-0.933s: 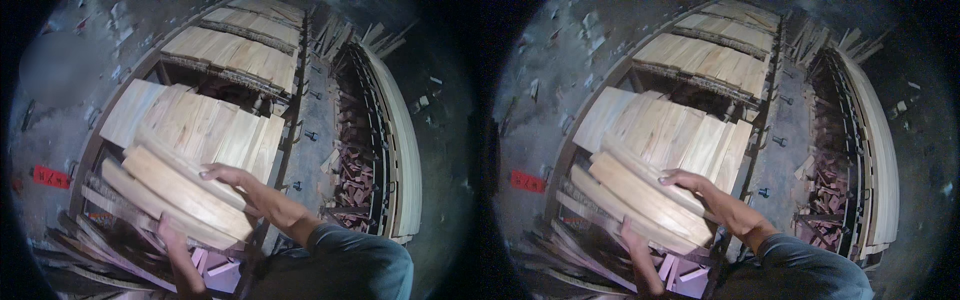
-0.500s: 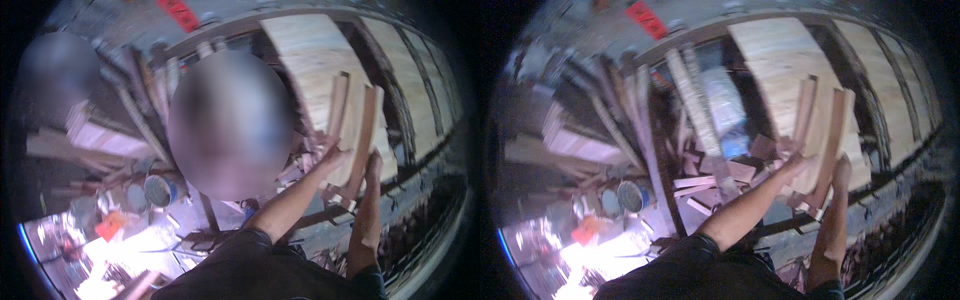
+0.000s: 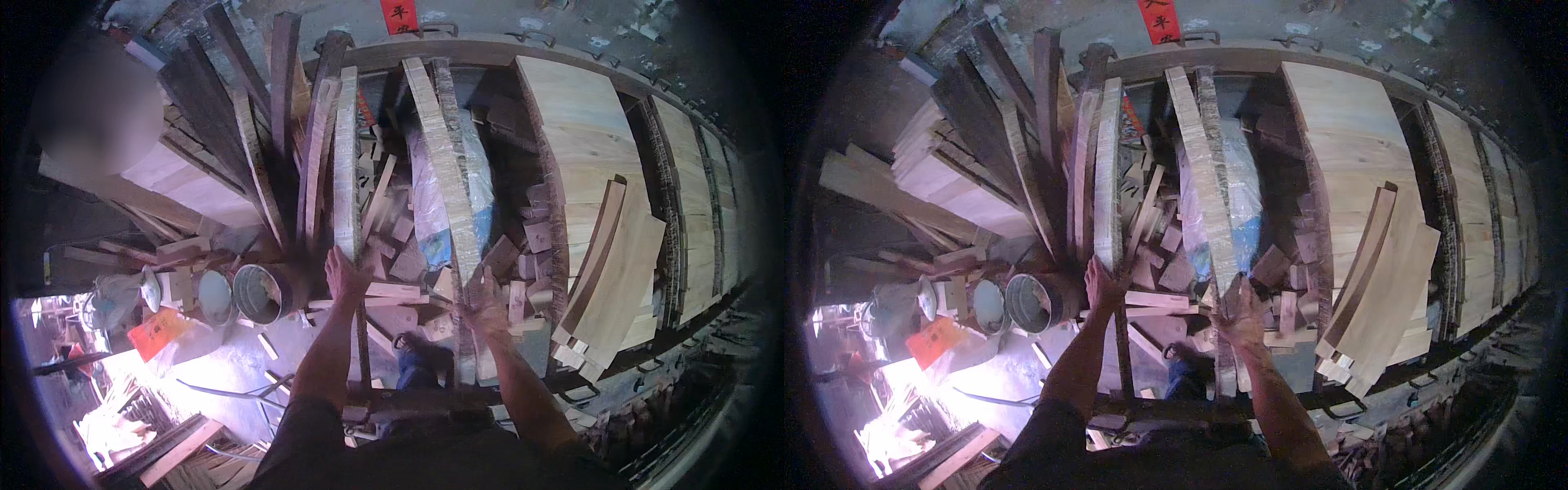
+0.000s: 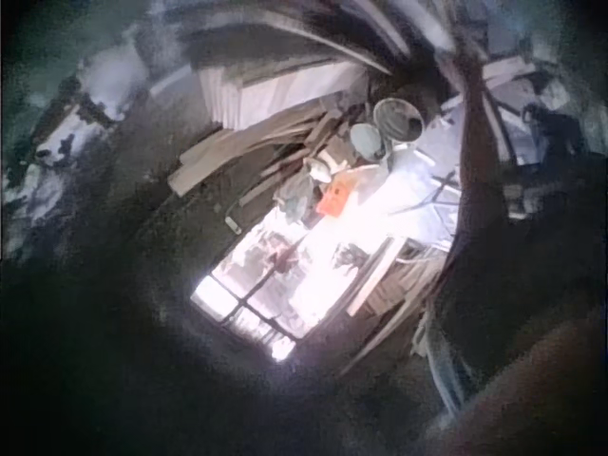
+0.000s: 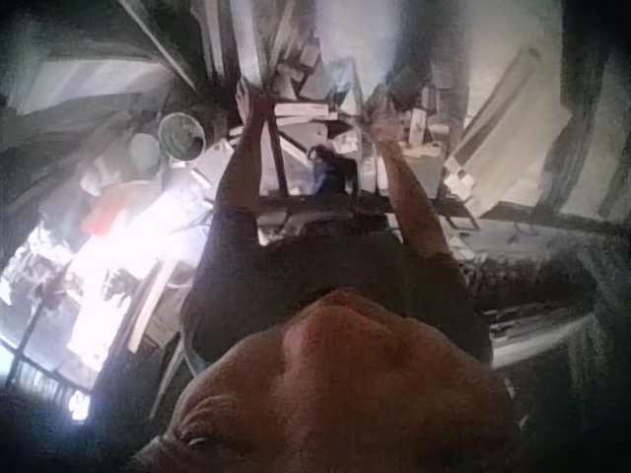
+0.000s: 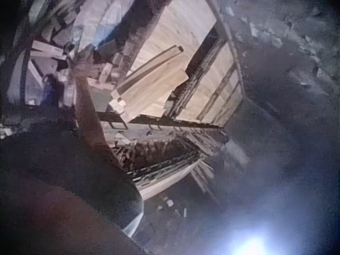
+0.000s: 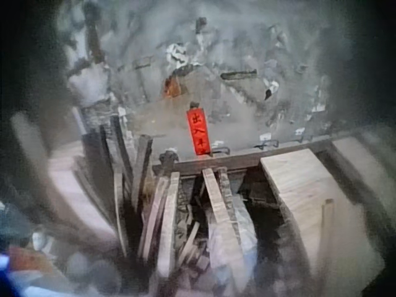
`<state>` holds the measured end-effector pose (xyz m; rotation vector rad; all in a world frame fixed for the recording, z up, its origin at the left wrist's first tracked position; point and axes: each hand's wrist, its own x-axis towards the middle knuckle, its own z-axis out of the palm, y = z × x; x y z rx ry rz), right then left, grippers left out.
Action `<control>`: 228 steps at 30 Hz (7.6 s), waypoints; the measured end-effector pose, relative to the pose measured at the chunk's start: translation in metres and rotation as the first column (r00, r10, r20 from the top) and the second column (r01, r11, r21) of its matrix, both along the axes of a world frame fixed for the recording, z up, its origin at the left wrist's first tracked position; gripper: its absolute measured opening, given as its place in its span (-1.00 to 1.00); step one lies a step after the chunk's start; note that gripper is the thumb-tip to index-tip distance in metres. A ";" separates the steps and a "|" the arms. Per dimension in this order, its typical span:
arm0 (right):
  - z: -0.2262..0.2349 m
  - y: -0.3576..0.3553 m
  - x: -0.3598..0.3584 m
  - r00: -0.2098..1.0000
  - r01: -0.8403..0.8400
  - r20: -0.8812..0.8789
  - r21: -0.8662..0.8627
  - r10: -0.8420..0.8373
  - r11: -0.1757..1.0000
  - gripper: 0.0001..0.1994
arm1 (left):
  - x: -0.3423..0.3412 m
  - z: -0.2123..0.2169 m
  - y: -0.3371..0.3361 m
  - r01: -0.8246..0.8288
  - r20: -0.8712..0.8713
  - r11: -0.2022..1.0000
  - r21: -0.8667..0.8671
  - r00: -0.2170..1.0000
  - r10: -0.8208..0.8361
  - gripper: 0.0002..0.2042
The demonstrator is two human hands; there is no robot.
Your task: The person picks up wooden planks and places them onto a metal rack. They repeatedly walk between piles of wood and the rack, stacking the planks one by one.
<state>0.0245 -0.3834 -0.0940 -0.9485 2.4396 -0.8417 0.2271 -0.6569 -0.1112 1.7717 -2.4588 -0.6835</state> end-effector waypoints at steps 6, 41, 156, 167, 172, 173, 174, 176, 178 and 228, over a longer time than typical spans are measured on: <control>-0.037 -0.039 0.018 0.971 0.236 -0.047 0.026 -0.235 0.971 0.05 | 0.042 -0.031 -0.004 -0.019 -0.210 0.997 0.078 0.977 0.035 -0.27; -0.018 -0.108 -0.004 0.880 0.087 -0.458 -0.104 -0.125 0.991 -0.15 | 0.050 -0.029 -0.009 -0.015 -0.288 0.998 -0.060 0.958 -0.003 -0.47; -0.113 -0.690 0.093 0.585 -0.802 -0.052 -0.186 0.809 0.568 -0.28 | 0.068 -0.032 -0.043 0.042 -0.361 0.981 0.188 0.932 0.029 -0.39; -0.035 -0.463 0.099 0.844 -0.524 -0.279 -0.249 0.458 0.814 -0.49 | 0.067 -0.039 -0.035 0.043 -0.342 0.973 0.225 0.939 0.038 -0.27; -0.005 -0.290 0.082 0.953 -0.280 -0.122 0.006 0.279 0.960 -0.53 | 0.063 -0.034 -0.028 0.042 -0.367 0.977 0.209 0.930 0.038 -0.36; -0.015 -0.250 0.081 0.966 -0.239 -0.087 0.047 0.242 0.970 -0.54 | 0.061 -0.036 -0.026 0.038 -0.386 0.982 0.186 0.922 0.037 -0.39; -0.024 -0.208 0.087 0.978 -0.208 -0.001 0.026 0.208 0.978 -0.55 | 0.060 -0.037 -0.024 0.032 -0.406 0.986 0.164 0.913 0.038 -0.42; -0.001 -0.161 0.102 0.969 -0.240 0.075 0.050 0.236 0.970 -0.55 | 0.057 -0.034 -0.023 0.062 -0.381 0.990 0.125 0.925 -0.010 -0.44; 0.019 -0.130 0.119 0.948 -0.231 0.232 0.040 0.216 0.972 -0.53 | 0.057 -0.033 -0.022 0.032 -0.364 0.993 0.114 0.931 0.012 -0.44; 0.150 0.150 -0.010 0.091 0.891 0.884 -0.278 0.458 0.360 -0.04 | -0.129 0.076 0.190 0.567 -0.606 0.260 0.782 0.592 0.531 -0.33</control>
